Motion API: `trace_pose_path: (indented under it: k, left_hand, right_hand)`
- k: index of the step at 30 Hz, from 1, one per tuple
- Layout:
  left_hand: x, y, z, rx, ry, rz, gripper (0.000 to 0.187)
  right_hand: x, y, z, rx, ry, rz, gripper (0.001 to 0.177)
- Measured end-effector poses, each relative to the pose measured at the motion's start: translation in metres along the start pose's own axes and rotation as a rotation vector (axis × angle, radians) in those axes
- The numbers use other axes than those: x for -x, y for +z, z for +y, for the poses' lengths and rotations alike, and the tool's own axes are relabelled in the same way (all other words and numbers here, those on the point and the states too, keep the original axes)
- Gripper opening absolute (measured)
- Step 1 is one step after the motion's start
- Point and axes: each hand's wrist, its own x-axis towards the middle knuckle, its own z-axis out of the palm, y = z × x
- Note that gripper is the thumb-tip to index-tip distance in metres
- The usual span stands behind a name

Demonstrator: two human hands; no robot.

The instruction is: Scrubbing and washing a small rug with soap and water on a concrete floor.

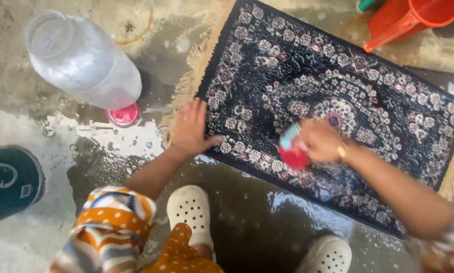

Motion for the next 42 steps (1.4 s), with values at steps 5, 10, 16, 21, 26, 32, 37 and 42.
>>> trace_pose_path:
  k: [5, 10, 16, 21, 26, 32, 37, 42]
  left_hand:
    - [-0.013, 0.003, -0.008, -0.047, 0.128, -0.142, 0.153]
    - [-0.021, 0.016, -0.016, -0.003, 0.166, -0.095, 0.154]
    - [-0.015, 0.013, -0.013, -0.012, 0.152, -0.109, 0.156]
    - [-0.013, 0.017, -0.013, -0.016, 0.163, -0.100, 0.156]
    - [-0.003, 0.010, -0.001, -0.051, 0.145, -0.009, 0.153]
    - [-0.009, 0.026, 0.004, -0.131, 0.278, 0.039, 0.139]
    - [-0.020, 0.011, 0.022, -0.110, 0.267, -0.133, 0.148]
    - [-0.025, 0.013, 0.014, -0.225, 0.218, -0.281, 0.155]
  right_hand:
    - [-0.170, -0.075, -0.016, 0.103, -0.160, 0.365, 0.011]
    - [-0.243, -0.049, -0.071, 0.035, -0.135, 0.587, 0.015]
    - [-0.154, 0.016, -0.068, 0.097, 0.102, 0.406, 0.021]
    - [-0.005, 0.106, -0.016, 0.187, 0.167, 0.378, 0.038]
    - [0.096, 0.123, 0.025, 0.190, 0.486, 0.057, 0.043]
    - [0.033, 0.046, 0.012, -0.197, 0.622, 0.385, 0.050]
    - [-0.079, -0.018, -0.112, -0.300, 0.495, 0.731, 0.044]
    - [-0.132, 0.045, -0.090, 0.286, 0.379, 0.999, 0.024]
